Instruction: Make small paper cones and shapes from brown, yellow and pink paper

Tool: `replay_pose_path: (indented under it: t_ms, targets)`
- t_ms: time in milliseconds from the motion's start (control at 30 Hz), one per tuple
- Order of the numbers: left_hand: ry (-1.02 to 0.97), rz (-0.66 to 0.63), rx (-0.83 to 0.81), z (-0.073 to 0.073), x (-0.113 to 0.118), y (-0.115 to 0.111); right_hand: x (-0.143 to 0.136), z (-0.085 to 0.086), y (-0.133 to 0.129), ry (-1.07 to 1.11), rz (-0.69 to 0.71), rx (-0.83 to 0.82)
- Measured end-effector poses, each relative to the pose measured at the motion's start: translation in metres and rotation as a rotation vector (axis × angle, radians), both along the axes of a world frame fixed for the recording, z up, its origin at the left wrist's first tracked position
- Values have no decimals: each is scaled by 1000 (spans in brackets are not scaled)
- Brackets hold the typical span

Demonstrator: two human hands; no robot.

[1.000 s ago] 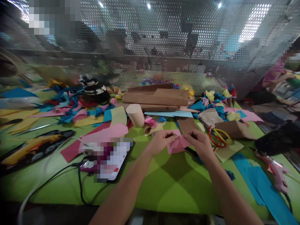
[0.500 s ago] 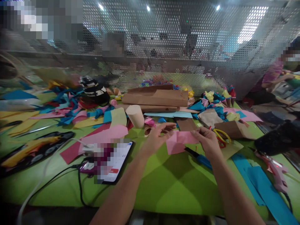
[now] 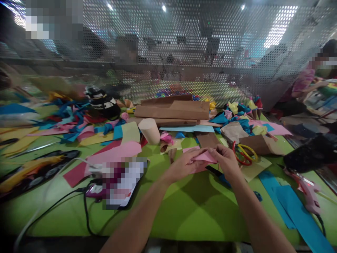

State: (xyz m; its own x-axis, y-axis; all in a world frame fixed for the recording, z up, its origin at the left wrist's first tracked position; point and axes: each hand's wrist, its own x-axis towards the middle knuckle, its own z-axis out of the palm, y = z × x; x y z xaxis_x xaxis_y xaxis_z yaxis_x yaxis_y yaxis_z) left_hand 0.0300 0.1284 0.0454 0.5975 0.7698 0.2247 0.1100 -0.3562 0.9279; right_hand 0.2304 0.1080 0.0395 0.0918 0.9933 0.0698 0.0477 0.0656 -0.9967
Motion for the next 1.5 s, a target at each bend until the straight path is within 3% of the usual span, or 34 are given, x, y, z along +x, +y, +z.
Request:
replay_pose_path:
  t_ms: [233, 467, 567, 700, 867, 1033, 1167, 1300, 1500]
  targets:
    - [-88, 218, -217, -9, 6, 6, -3, 2, -3, 9, 79, 31]
    - [-323, 375, -594, -23, 5, 11, -2, -1, 2, 69, -8, 4]
    - [-358, 371, -711, -23, 4, 12, -1, -1, 2, 98, -29, 13]
    - [-352, 416, -695, -20, 1, 13, -1, 1, 2, 103, -42, 8]
    - [-381, 261, -608, -13, 1, 12, -1, 3, 2, 118, -29, -7]
    - [-337, 258, -584, -14, 2, 13, -3, 3, 1, 74, 43, -2]
    - [-336, 305, -584, -18, 2, 16, -1, 5, -3, -33, 103, 125]
    - [-365, 314, -591, -17, 2, 17, 0, 11, -7, -275, 185, 256]
    - [-372, 268, -610, -16, 1, 15, -2, 11, -4, -457, 145, 395]
